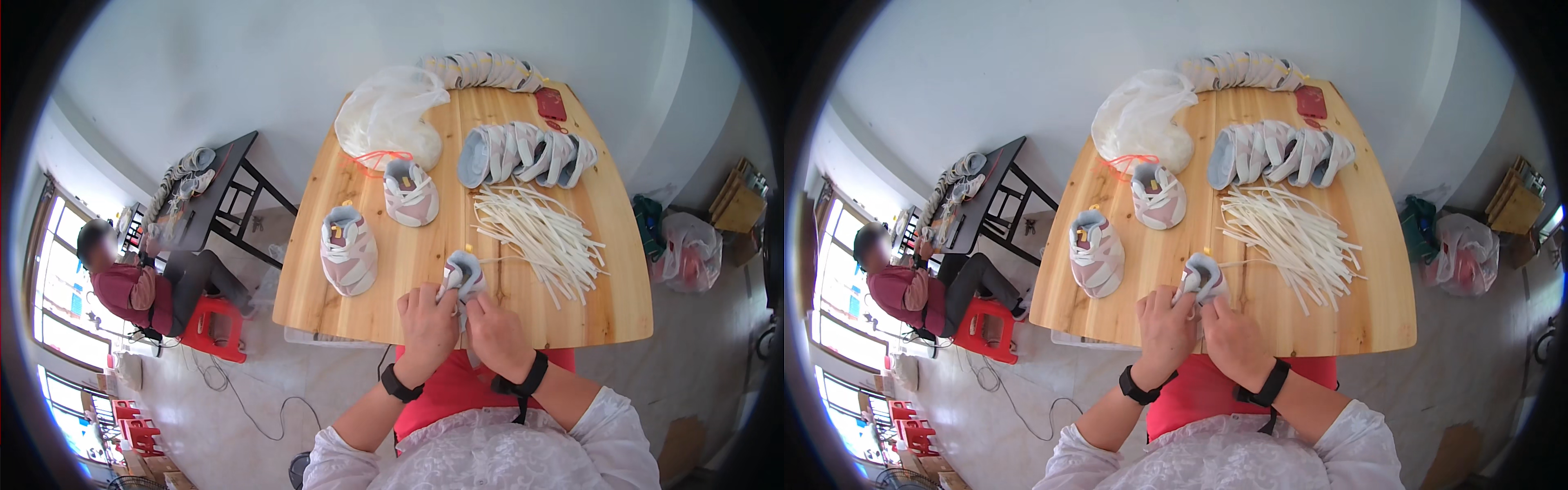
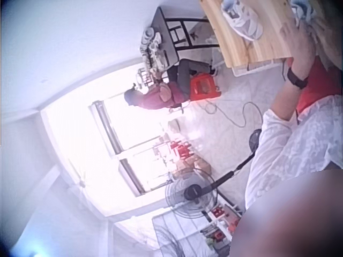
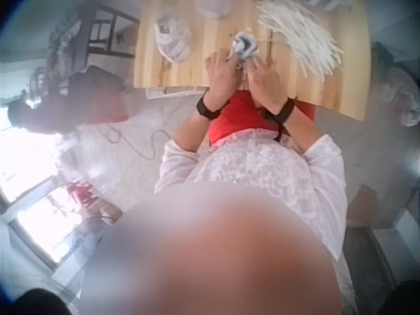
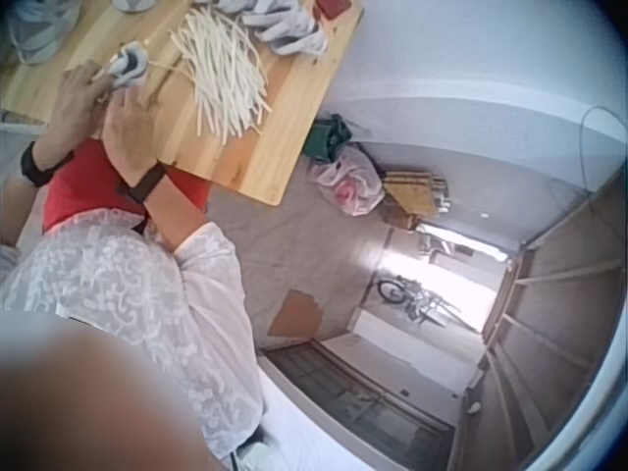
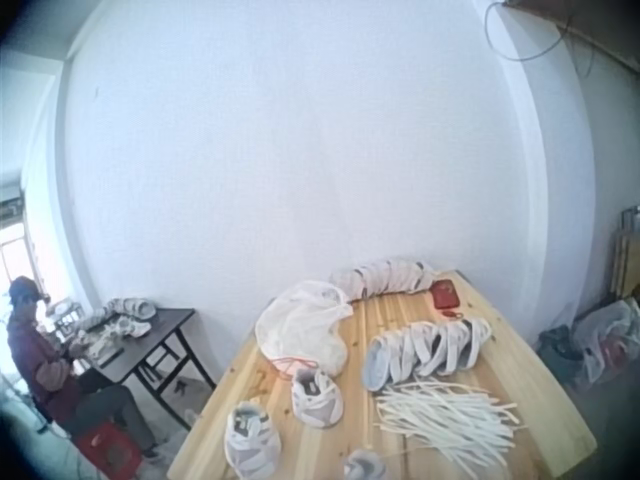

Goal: Stitching components together to assemble shoes.

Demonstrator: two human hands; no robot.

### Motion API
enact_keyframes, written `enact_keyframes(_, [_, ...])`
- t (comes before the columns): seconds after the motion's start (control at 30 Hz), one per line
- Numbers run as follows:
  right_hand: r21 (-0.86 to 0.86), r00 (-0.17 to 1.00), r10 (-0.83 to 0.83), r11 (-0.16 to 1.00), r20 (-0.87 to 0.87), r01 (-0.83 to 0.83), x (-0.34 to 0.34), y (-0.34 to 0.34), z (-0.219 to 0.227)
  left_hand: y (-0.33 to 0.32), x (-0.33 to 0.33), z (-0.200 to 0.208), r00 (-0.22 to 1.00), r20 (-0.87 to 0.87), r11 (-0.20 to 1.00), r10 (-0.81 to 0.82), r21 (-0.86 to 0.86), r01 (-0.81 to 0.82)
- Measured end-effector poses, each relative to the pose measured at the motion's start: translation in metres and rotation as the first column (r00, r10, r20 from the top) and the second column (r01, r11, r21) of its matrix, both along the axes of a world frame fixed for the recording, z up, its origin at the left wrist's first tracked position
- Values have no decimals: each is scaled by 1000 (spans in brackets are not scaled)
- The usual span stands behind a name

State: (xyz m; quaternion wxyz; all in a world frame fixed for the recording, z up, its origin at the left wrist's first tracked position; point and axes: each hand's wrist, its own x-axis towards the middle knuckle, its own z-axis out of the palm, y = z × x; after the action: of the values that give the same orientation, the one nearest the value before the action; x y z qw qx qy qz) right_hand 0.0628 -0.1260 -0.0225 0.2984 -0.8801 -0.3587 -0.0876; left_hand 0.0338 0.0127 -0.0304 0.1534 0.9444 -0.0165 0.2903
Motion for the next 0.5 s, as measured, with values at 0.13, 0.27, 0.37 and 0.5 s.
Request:
enact_keyframes(0.13, [-5,999,-11,1000,50,11,0,0,4,4,0,1,993,-110,999,35,44,-30])
enact_keyframes(0.27, [6,999,-16,1000,37,16,0,3,6,5,2,-3,998,-61,1000,-6,-4,6])
enact_keyframes(0.37, [19,999,-2,1000,47,1,7,2,3,2,3,-3,1000,-25,1000,-6,-13,6])
enact_keyframes(0.5, [301,778,136,951,-614,72,28,-8,-3,1,1,-2,999,-8,995,-50,-88,49])
